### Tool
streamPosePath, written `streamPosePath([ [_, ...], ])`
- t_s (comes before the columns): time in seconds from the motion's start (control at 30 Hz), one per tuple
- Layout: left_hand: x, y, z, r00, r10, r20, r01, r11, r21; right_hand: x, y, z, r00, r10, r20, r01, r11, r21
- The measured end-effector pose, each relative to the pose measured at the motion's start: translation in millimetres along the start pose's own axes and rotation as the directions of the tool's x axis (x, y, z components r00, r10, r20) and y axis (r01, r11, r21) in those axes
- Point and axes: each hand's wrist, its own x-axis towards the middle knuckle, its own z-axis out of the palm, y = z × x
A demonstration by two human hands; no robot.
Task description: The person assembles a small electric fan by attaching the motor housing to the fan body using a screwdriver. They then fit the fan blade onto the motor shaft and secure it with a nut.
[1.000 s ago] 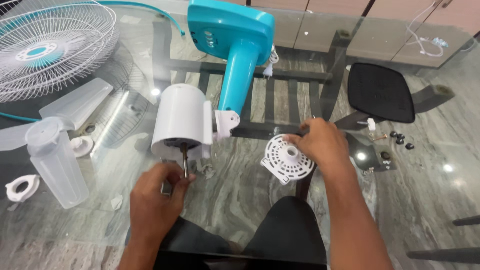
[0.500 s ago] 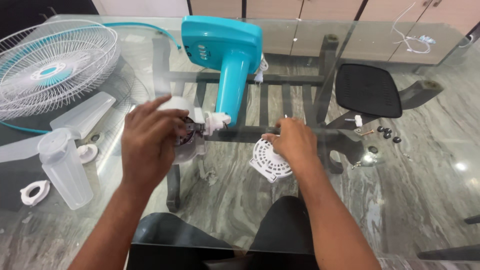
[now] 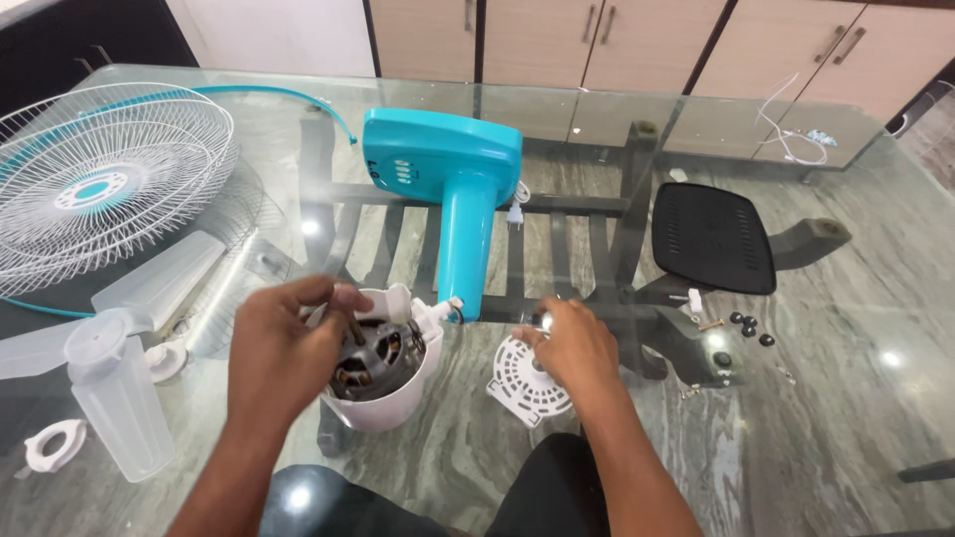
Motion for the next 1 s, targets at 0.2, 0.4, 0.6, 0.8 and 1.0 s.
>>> streamPosePath([
  [0.2,-8,-12,-4,0.998,-0.059,0.019,0.061,0.994,-0.087,5,4,7,1.0,-0.019,-0.019,0.019,1.0,0.013],
  [0.4,-15,-17,-5,0.996,-0.042,0.077,0.053,0.987,-0.149,11,15,2,0.998,0.011,0.066,-0.013,0.999,0.037],
  [0.6,-28,-23,-12,0.992,0.117,0.044,-0.109,0.983,-0.146,2,28,-24,0.951,-0.084,0.296,0.077,0.996,0.036],
  [0.8,-38,-40,-5,0.979,0.198,-0.051,-0.204,0.958,-0.202,-6,26,-23,0.932,0.057,0.359,-0.053,0.998,-0.021],
  [1.0,-45,-50,1,0.986,0.146,-0.082,-0.164,0.945,-0.283,-11,27,-38,0.968,-0.011,0.252,-0.016,0.994,0.105],
])
